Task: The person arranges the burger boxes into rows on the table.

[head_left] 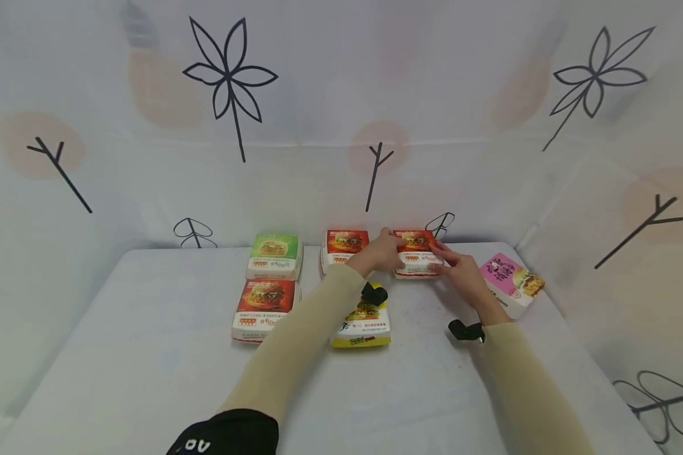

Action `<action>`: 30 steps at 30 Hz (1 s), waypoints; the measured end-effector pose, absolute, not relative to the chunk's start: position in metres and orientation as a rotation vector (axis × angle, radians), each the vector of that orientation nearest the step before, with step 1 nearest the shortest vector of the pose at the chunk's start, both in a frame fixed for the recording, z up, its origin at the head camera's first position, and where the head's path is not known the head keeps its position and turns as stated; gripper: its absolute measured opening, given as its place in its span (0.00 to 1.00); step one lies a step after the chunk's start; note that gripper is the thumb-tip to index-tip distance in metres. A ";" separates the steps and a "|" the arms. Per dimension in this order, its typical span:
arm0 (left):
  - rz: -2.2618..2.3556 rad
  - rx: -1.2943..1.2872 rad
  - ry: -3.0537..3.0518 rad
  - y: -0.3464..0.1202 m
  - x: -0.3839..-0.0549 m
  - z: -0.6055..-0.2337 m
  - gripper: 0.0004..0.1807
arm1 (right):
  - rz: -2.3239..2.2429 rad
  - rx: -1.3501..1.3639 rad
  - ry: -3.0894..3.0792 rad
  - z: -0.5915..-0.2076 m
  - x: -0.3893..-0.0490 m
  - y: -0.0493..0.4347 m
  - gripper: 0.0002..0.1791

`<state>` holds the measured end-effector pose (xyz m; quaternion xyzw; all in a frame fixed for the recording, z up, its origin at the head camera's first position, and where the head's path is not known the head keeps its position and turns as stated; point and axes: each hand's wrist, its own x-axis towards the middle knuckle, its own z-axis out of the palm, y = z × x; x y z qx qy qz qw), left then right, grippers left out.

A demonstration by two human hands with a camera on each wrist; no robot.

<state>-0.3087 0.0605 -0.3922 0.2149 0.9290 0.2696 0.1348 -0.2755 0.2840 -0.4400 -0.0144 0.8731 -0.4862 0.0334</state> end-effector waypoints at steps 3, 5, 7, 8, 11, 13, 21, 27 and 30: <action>0.731 0.634 2.709 0.063 -0.310 -0.393 0.33 | -1.511 -0.026 2.691 -0.442 -0.277 0.283 0.34; 0.712 0.631 2.722 0.065 -0.311 -0.394 0.31 | -1.528 -0.018 2.692 -0.444 -0.278 0.282 0.33; 0.690 0.621 2.740 0.066 -0.312 -0.395 0.30 | -1.529 -0.016 2.700 -0.446 -0.278 0.281 0.33; 0.686 0.611 2.748 0.066 -0.312 -0.395 0.29 | -1.530 -0.013 2.703 -0.446 -0.278 0.280 0.33; 0.655 0.603 2.780 0.068 -0.313 -0.396 0.28 | -1.524 -0.006 2.714 -0.446 -0.278 0.279 0.32; 0.622 0.612 2.801 0.069 -0.313 -0.397 0.27 | -1.520 -0.017 2.720 -0.446 -0.277 0.278 0.32; 0.631 0.572 2.792 0.075 -0.311 -0.399 0.28 | -1.534 -0.061 2.735 -0.446 -0.278 0.277 0.31; 0.591 0.579 2.801 0.074 -0.311 -0.398 0.28 | -1.537 -0.069 2.739 -0.446 -0.276 0.277 0.31; 0.567 0.619 2.820 0.072 -0.311 -0.397 0.27 | -1.544 -0.069 2.750 -0.446 -0.276 0.277 0.31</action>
